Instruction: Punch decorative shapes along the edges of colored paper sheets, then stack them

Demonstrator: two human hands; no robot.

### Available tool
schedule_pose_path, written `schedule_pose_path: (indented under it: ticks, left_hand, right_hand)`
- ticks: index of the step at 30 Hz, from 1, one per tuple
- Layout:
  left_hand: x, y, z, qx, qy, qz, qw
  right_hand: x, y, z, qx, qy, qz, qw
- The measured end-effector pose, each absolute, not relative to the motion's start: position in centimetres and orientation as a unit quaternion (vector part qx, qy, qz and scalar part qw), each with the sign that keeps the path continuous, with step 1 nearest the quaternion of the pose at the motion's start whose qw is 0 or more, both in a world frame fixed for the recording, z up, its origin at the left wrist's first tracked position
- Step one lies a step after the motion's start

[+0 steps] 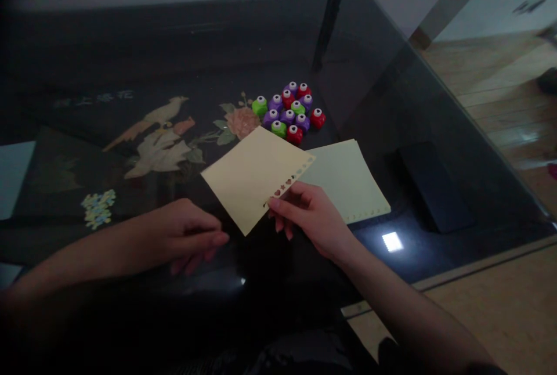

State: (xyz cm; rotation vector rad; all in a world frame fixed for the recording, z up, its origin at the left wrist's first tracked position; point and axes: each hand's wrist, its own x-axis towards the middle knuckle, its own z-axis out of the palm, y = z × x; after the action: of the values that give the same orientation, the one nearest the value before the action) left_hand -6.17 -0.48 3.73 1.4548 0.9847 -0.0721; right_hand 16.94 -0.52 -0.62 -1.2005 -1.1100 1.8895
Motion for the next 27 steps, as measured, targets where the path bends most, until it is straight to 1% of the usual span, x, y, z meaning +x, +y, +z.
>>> schedule_pose_path:
  ticks: [1,3,6,8,11,14,20,27]
  left_hand:
    - [-6.3,-0.7,4.3,0.648,0.418,-0.046,0.635]
    - [-6.1,-0.9,5.0,0.67,0.415,-0.011,0.616]
    - [-5.1,-1.2,4.4,0.706,0.473,0.124,0.512]
    - [-4.3,-1.3,3.5,0.734,0.485,0.167,0.444]
    - [-3.6,-1.9,2.3,0.777,0.488,0.152,0.367]
    - [-3.4,-2.4,2.1,0.797,0.496,0.137,0.316]
    - [-3.1,-2.6,2.4,0.816,0.492,0.141,0.27]
    - [-3.0,-2.7,2.2,0.827,0.485,0.149,0.241]
  right_hand:
    - [16.9,-0.6,-0.7,-0.459,-0.427,0.713,0.314]
    - [16.6,-0.7,-0.9,-0.464,-0.444,0.703,0.307]
    - [16.3,-1.0,-0.9,-0.47,-0.474,0.684,0.293]
    - [16.0,-1.2,-0.8,-0.478,-0.493,0.67,0.283]
    - [15.7,-1.5,-0.5,-0.489,-0.519,0.648,0.268]
    - [15.5,-1.7,-0.3,-0.494,-0.534,0.634,0.261]
    - [15.4,-1.9,-0.1,-0.505,-0.552,0.608,0.268]
    - [15.4,-2.0,-0.1,-0.508,-0.579,0.576,0.275]
